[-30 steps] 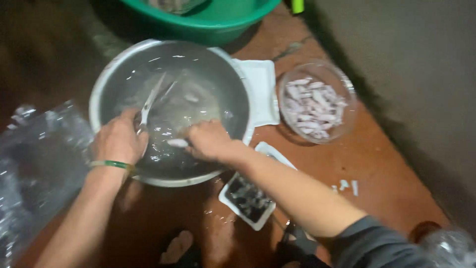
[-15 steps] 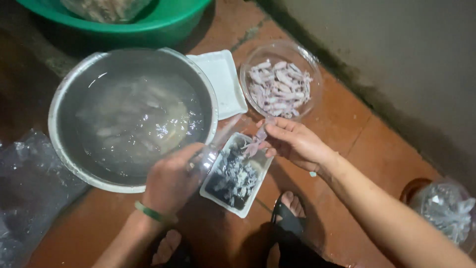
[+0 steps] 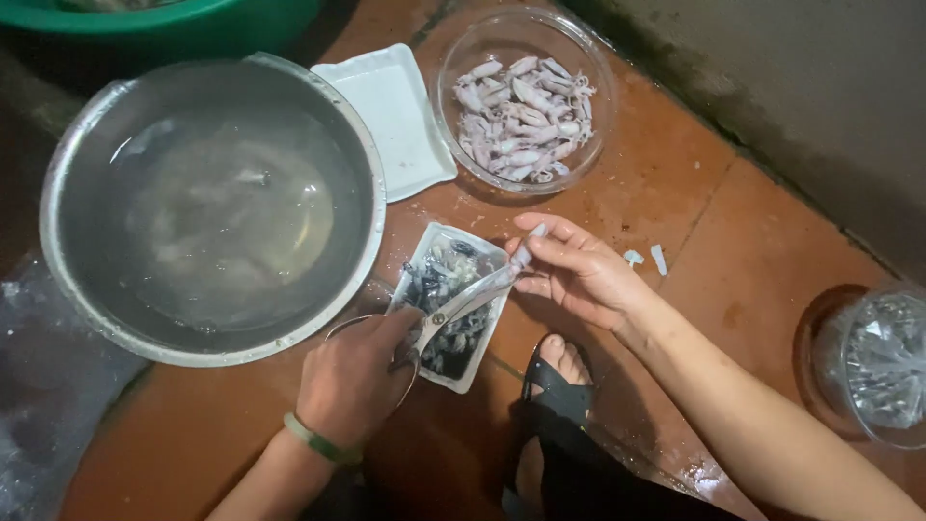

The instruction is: The person cleans small squid in a metal bowl of water and then uses scissors to trim them over a white tray. The trimmed squid are placed into a clear bowl, while the discarded parts fall into the tray.

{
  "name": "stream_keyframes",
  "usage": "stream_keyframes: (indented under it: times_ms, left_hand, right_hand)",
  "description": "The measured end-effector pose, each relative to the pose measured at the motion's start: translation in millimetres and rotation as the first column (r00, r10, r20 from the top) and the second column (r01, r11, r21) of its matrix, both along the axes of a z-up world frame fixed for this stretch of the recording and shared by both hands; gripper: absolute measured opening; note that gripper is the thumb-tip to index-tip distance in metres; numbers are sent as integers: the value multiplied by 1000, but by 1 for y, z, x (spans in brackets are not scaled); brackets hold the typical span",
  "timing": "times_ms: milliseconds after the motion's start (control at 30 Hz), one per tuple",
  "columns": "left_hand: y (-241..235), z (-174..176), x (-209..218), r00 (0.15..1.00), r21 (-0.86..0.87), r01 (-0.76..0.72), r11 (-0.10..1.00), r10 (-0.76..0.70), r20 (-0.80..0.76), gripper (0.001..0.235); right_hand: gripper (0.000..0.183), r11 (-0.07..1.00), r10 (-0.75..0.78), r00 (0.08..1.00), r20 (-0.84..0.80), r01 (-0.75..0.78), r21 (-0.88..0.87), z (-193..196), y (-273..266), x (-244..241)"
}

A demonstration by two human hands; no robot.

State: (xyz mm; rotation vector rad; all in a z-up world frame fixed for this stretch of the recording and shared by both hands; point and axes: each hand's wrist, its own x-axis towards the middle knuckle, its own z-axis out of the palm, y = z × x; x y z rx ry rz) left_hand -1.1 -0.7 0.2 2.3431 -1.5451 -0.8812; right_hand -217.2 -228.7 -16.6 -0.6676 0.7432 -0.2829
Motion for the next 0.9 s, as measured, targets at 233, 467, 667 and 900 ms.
stream_keyframes:
  times_ms: [233, 467, 667, 900]
  left_hand:
    - [-4, 5, -1, 999, 89, -28, 996, 30, -19, 46]
    - [3, -12, -2, 999, -133, -30, 991, 28, -20, 47]
    - [-8, 2, -1, 995, 15, -54, 998, 55, -86, 42]
    - [-5, -19, 6, 911, 25, -95, 995, 97, -401, 59]
  right_hand:
    - [46, 998, -40, 994, -98, 35, -49, 10, 6, 4]
    - [34, 992, -95, 995, -8, 94, -83, 13, 12, 9]
    - [37, 981, -165, 986, -12, 162, -103, 15, 25, 18]
    - [39, 981, -83, 996, -34, 76, -177, -9, 39, 16]
